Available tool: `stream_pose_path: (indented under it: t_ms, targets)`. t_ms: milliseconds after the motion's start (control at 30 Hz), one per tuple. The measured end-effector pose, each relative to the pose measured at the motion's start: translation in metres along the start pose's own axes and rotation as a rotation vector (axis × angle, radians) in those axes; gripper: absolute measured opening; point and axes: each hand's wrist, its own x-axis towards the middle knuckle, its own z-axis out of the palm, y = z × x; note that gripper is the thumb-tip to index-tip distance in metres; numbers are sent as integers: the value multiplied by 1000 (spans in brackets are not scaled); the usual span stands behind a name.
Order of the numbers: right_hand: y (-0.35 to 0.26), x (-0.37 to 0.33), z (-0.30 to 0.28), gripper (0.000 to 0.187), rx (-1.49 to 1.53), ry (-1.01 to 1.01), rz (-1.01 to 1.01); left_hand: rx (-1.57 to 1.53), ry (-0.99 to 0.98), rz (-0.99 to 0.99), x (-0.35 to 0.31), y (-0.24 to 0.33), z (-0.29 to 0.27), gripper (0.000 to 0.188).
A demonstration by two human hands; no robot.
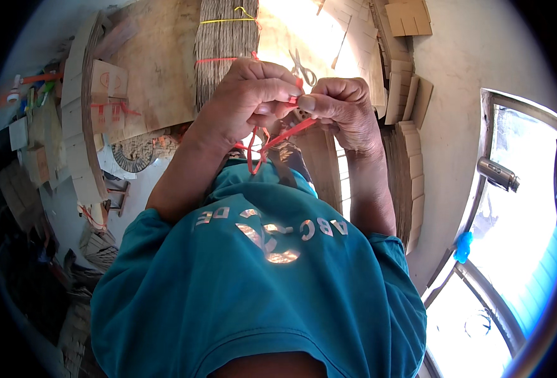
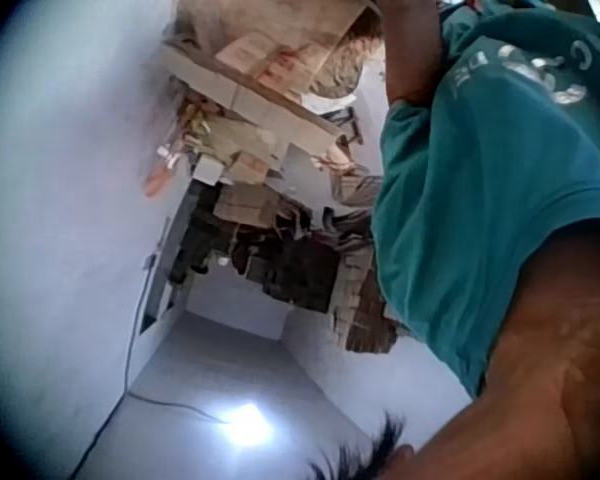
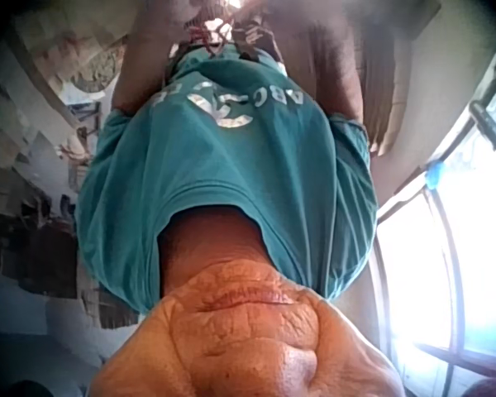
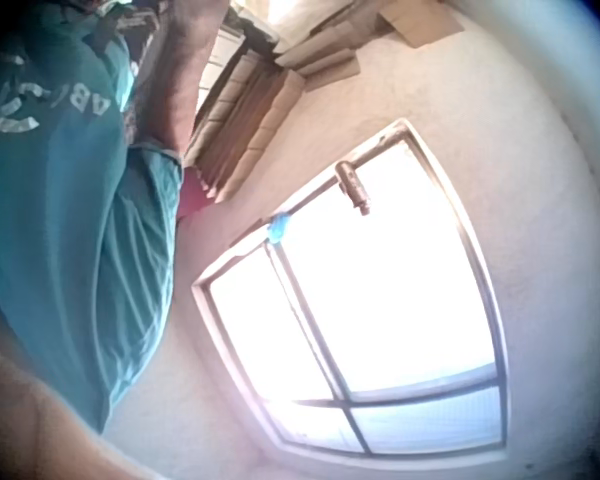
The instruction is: The person ties a red ribbon around a stack of thin paper sheets, then lifts and repositions the stack. They align the sheets, wrap a yellow ribbon around the stack, and tie it. The person then ties another red ribbon around the stack and secures it.
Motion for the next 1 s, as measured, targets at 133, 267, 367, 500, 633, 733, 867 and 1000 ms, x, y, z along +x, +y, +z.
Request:
stream_pose_path:
  t_ms: [133,267,367,500,633,733,867,1000]
  targets:
    - [-3,0,2,14,-123,28,-59,-94,-41,-14,-1,1,-8,18]
    - [4,0,3,15,-172,96,-140,-69,-98,42,-2,-3,-12,23]
    - [5,-2,4,17,-174,109,-142,25,-85,52,-2,-4,-11,23]
    - [1,-3,4,19,-219,105,-144,71,-87,65,0,-8,-13,19]
    - [1,-4,4,20,-237,118,-125,114,-74,68,1,-10,-12,16]
    - [3,-4,2,20,-291,123,-156,162,-76,58,1,-10,-12,16]
    - [11,-2,0,19,-280,124,-172,216,-93,68,2,-11,-13,16]
    - [10,-2,0,19,-288,124,-152,154,-124,96,3,-13,-17,16]
